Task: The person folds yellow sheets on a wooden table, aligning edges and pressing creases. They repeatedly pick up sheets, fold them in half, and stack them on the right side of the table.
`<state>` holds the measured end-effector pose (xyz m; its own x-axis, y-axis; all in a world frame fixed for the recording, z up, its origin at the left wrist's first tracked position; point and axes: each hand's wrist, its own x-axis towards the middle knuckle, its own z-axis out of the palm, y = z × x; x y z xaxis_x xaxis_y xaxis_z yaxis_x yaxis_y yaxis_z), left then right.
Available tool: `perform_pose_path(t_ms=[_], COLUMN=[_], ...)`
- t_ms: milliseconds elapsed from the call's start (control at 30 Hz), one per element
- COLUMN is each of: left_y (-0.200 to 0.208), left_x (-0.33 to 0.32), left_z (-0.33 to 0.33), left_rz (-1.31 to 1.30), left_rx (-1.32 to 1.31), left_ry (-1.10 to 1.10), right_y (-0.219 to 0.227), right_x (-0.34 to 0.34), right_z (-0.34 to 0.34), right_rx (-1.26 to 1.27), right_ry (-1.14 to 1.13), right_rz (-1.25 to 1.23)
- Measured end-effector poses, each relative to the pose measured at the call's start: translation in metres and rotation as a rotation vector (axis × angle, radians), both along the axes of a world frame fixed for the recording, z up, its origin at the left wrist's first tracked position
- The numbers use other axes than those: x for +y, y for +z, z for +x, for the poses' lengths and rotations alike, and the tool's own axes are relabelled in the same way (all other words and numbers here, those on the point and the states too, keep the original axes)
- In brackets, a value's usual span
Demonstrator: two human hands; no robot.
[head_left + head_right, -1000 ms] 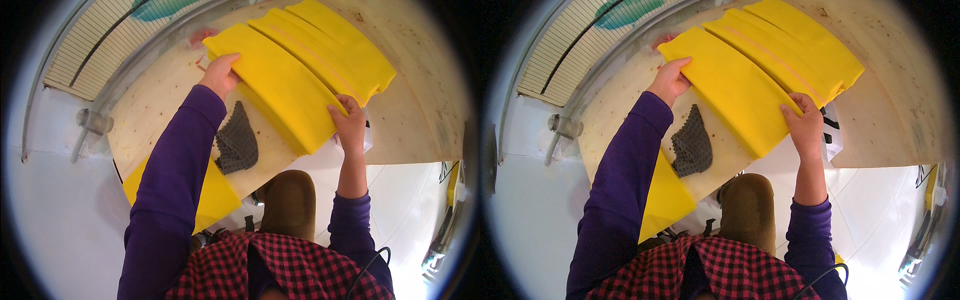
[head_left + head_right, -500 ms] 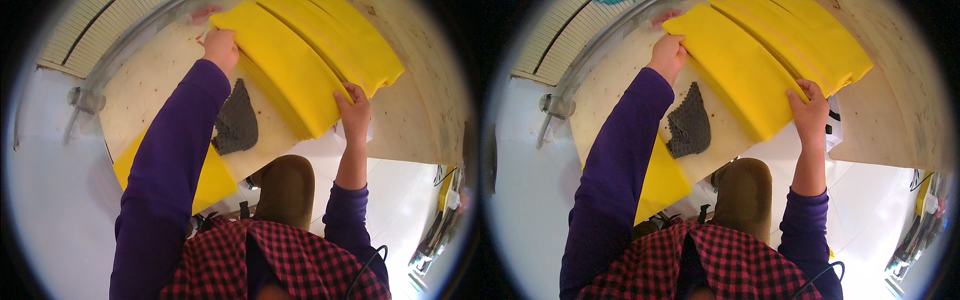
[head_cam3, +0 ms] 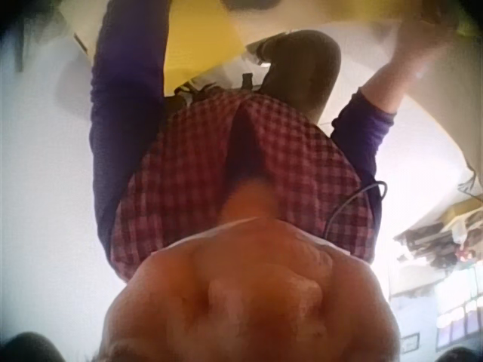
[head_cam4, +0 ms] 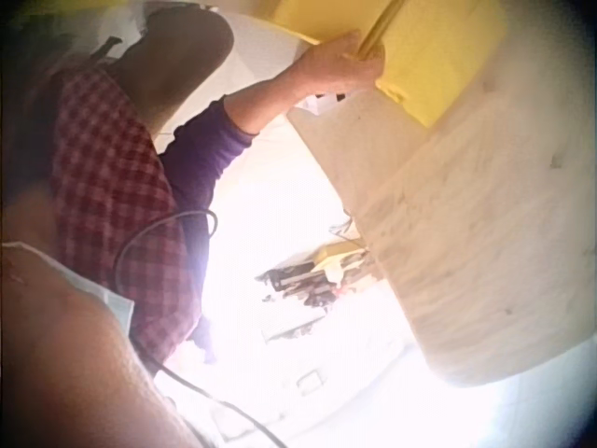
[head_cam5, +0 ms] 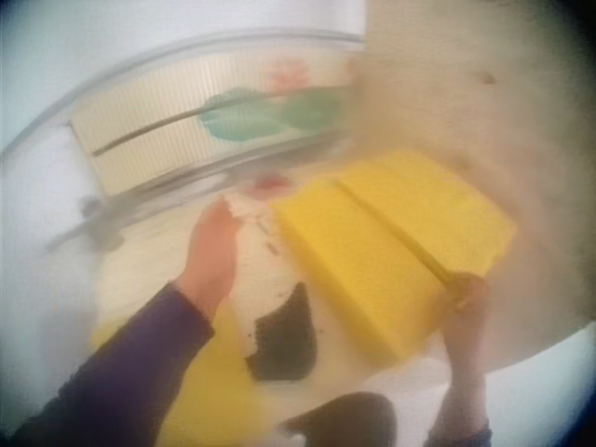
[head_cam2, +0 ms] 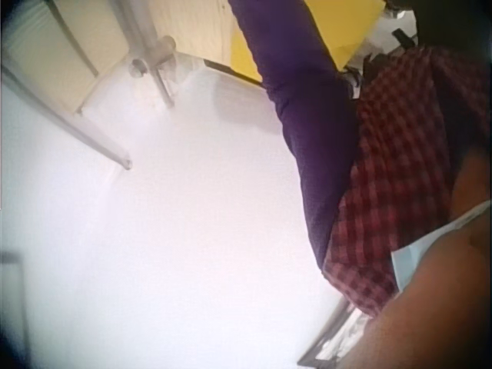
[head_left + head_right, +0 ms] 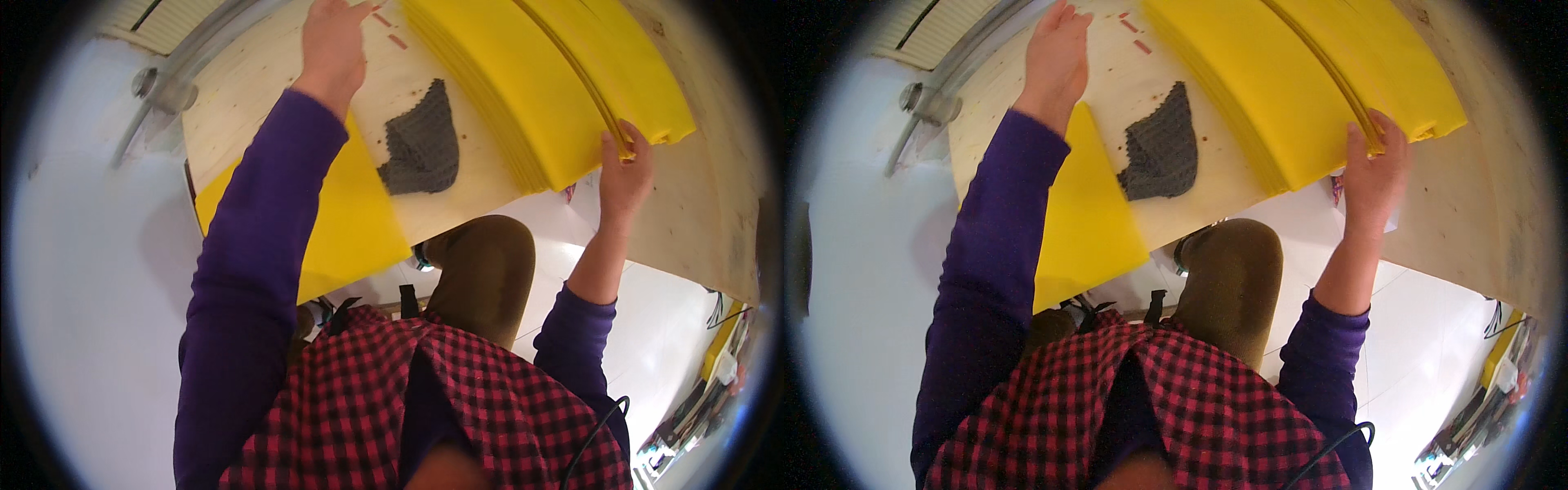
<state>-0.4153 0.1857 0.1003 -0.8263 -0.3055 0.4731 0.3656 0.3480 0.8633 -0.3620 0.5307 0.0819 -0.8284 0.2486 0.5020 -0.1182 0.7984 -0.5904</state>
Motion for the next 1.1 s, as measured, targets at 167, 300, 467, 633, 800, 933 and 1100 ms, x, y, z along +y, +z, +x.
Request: perform_pose_path(t_ms=[167,300,467,633,800,933,1100], left_y=[-0.016,-0.032,-0.048,-0.056,-0.07,-0.079,-0.096], left_x=[-0.068,-0.113,-0.14,-0.15,-0.159,-0.172,-0.185], left_z=[0.123,0.236,0.336,0.385,0.408,0.42,0.429], left_rz=[0.338,0.21,0.246,0.128,0.019,-0.094,0.17], left_rx=[-0.189,-0.388,-0.432,-0.443,-0.467,-0.544,-0.455], left_ry=[0.067,0.262,0.502,0.517,0.505,0.534,0.544], right_y=[0.01,-0.022,-0.062,-0.079,-0.072,-0.069,-0.087], right_x=[-0.033,-0.101,-0.153,-0.147,-0.142,-0.153,-0.184], right_z=[0.038,0.067,0.062,0.046,0.058,0.088,0.134], right_rx=[0.027,-0.027,-0.147,-0.314,-0.249,-0.268,-0.514], right_ry=[0.259,0.766,0.866,0.707,0.623,0.765,0.862], right_rz=[-0.053,0.088,0.368,0.462,0.464,0.008,-0.271])
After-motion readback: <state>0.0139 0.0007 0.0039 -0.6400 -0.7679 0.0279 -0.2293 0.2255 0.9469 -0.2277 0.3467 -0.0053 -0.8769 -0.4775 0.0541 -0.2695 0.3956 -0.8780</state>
